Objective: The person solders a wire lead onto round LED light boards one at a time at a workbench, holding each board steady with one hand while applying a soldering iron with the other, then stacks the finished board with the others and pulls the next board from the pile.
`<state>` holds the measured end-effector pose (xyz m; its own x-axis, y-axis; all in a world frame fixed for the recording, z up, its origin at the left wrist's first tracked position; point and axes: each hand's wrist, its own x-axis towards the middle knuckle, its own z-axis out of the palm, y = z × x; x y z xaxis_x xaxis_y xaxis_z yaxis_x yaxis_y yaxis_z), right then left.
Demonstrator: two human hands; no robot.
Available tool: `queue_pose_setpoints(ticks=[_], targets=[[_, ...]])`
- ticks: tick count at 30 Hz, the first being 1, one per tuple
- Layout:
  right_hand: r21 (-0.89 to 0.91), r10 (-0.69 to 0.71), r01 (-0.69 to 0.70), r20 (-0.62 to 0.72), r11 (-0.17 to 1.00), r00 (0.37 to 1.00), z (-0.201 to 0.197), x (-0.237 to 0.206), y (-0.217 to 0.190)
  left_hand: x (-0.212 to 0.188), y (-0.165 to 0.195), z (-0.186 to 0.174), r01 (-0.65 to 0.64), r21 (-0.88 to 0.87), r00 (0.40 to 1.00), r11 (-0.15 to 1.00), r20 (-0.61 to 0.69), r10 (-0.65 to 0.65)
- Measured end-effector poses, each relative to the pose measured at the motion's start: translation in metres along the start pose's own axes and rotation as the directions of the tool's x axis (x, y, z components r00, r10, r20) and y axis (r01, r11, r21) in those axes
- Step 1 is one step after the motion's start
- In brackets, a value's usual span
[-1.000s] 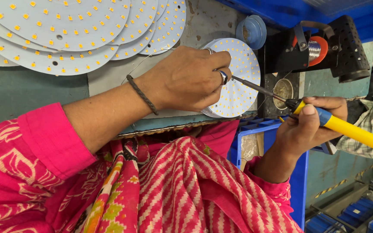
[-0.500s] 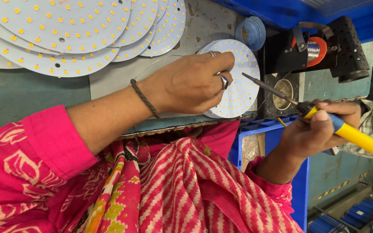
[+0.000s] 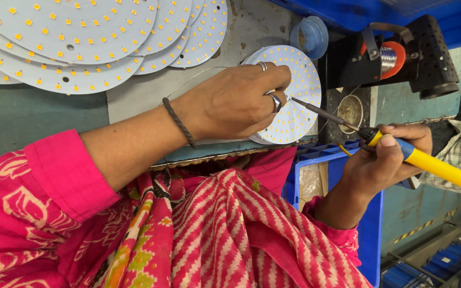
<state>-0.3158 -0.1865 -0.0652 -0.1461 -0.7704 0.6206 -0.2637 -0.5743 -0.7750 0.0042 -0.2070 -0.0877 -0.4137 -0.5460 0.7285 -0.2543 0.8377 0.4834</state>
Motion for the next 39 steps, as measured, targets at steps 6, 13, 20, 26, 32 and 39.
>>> queue_pose_setpoints(ticks=[6,13,20,26,32,39], targets=[[-0.005,-0.016,0.016,0.017,1.0,1.0,0.0023,-0.0024,-0.001,0.0,0.0002,0.0008,0.007,0.004,1.0,1.0,0.007,-0.007],[-0.015,-0.023,0.024,0.019,1.0,1.0,0.0011,-0.0012,-0.0003,0.0012,-0.0001,0.0032,0.016,0.01,1.0,1.0,-0.002,-0.016],[-0.027,-0.038,0.039,0.027,0.999,0.999,-0.001,-0.0005,0.0009,0.0025,-0.0016,0.0056,-0.014,0.027,1.0,1.0,-0.018,0.015],[-0.03,-0.046,0.048,0.041,0.998,0.998,-0.0017,-0.0004,-0.0001,0.0038,-0.0022,0.0082,0.025,0.016,0.999,1.0,-0.021,-0.025],[-0.04,-0.074,0.076,0.054,0.996,0.996,-0.0023,0.0007,0.0002,0.0043,-0.0028,0.0092,0.0,0.065,1.0,0.998,-0.004,0.0],[-0.048,-0.076,0.079,0.06,0.996,0.995,-0.0015,0.0001,-0.0007,0.0042,-0.0017,0.0072,-0.006,0.045,1.0,0.999,-0.019,0.007]])
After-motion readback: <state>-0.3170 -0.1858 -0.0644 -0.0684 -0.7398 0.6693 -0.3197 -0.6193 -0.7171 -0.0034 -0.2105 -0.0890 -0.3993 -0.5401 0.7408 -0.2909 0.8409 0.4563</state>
